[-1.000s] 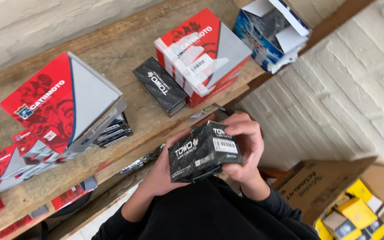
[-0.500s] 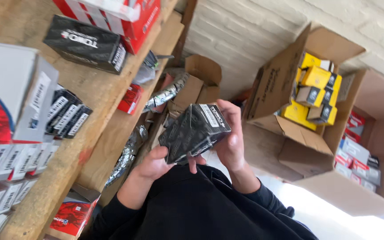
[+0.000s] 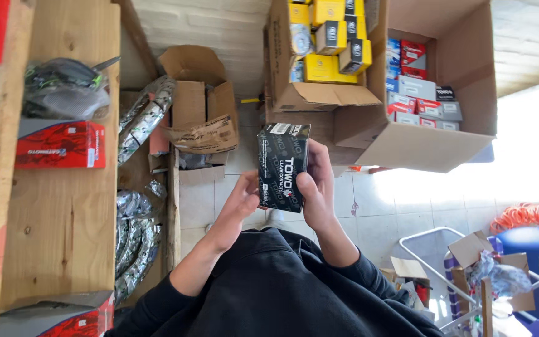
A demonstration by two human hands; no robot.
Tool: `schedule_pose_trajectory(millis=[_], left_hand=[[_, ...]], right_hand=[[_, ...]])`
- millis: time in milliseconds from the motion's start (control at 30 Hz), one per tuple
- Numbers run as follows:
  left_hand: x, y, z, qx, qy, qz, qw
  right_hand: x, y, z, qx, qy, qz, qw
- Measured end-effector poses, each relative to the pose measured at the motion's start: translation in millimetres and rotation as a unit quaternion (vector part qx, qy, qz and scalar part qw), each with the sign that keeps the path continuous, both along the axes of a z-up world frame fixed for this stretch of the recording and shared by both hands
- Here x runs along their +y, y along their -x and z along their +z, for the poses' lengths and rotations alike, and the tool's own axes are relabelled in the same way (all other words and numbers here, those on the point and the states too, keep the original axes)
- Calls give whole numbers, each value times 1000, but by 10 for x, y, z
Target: The person unboxes a small automotive component, removes it from its plastic packaging and protective paper, and then places the box back into a larger shipping carton.
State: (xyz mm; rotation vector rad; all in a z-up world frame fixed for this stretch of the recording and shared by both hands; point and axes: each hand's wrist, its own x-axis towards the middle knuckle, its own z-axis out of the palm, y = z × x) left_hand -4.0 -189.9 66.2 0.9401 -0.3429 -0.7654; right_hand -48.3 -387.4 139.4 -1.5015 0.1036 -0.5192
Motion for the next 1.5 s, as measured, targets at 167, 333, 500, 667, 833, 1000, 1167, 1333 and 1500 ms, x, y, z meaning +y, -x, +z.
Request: schedule_pose_trajectory(millis=[167,333,500,667,833,1000,1167,1333,1500], left_hand=[[-810,274,156,-34,-16,-37,999],[-1835,862,90,-38,13,-22,999],[-2817,1510,-235,-46,-5,-5,999],[-3541,1763,54,-129,-47,-22,990],[-4127,1710,331,-251,-38,-65,965],[-4679,1617,185,-261,-109,-26,959],[-5331,1305,63,-244,-80,-78,963],[-6008,1069,-175,-219,-71,-106,967],[-6466,738,47,-244,-151,-187,939]], right_hand=[[-771,723,-194,31,42,-57,997],[-1599,1425,-112,18,42,-80,996],[-2690,2130,-259,56,96,-75,991],[-3506,2463,-197,110,170,-66,977],[-3984,2588,-94,144,226,-89,959],[-4441,2495,-103,233,299,-75,922],[-4955,2401,-255,266,303,-129,906],[-5566,2096,-307,208,222,-185,934],[-6051,1750,-192,194,192,-201,941]])
